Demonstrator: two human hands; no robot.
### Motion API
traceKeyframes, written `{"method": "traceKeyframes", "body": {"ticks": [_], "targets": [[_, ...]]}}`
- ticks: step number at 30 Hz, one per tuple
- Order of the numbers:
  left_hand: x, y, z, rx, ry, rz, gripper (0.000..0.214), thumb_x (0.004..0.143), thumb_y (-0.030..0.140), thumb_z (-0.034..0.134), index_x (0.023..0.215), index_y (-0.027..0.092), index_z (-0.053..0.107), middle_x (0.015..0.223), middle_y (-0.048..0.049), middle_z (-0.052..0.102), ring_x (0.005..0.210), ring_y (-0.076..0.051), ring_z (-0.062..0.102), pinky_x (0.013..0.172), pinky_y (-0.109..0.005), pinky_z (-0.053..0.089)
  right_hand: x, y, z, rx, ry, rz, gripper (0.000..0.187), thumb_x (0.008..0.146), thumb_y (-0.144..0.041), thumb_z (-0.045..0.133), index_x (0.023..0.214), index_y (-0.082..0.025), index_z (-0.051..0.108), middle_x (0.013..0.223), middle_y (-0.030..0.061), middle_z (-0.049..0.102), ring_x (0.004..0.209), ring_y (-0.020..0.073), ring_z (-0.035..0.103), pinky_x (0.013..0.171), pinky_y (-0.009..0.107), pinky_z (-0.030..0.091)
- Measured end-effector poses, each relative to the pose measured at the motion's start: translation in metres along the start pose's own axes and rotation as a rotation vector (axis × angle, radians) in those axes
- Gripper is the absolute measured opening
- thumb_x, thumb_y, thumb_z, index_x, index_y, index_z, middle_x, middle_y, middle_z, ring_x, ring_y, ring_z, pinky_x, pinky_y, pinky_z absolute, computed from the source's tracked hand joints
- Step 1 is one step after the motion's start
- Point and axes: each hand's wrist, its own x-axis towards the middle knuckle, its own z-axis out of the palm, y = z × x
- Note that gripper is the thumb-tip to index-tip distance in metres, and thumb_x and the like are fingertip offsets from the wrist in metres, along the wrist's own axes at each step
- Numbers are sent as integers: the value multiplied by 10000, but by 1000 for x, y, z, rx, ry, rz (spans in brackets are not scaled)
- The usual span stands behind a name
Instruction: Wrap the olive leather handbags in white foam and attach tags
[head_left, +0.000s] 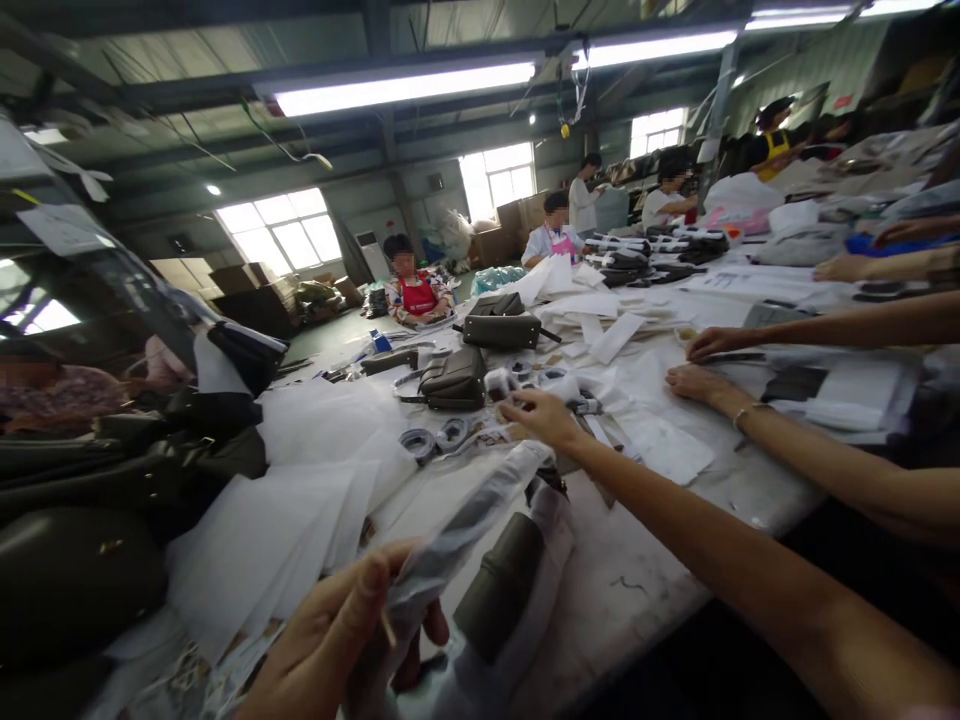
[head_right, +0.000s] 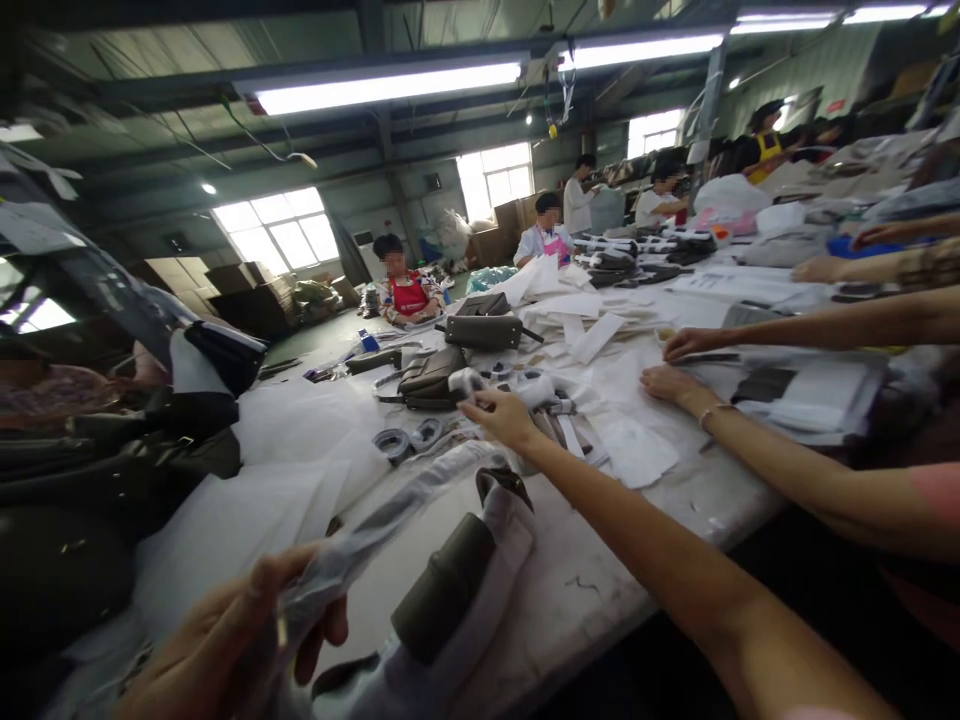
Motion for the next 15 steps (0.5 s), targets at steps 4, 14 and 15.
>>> {"method": "traceKeyframes", "body": {"ticks": [4, 14, 15], "targets": [[3, 8, -1, 8, -100, 51, 457, 820, 611, 603, 792, 173, 729, 721, -28, 659, 623, -113, 571, 520, -150, 441, -82, -38, -61, 551, 216, 139, 373, 812, -541, 688, 913, -182, 714, 712, -1, 603, 560, 100, 462, 500, 226, 367], [0, 10, 14, -93, -52, 100, 386, 731, 484, 771, 981, 191, 745, 895, -29, 738, 755, -158, 647, 636, -200, 492, -212, -101, 12, 981, -172, 489, 432, 760, -556, 755, 914, -154, 723, 687, -3, 592, 535, 57, 472, 490, 172, 392], [0, 9, 15, -75, -39, 126, 376, 742, 480, 763, 982, 192, 745, 896, -29, 739, 755, -156, 645, 644, -205, 493, -210, -107, 20, 1001, -168, 471, 433, 761, -551, 757, 940, -158, 723, 724, 6, 622, 568, 70, 515, 526, 180, 432]]}}
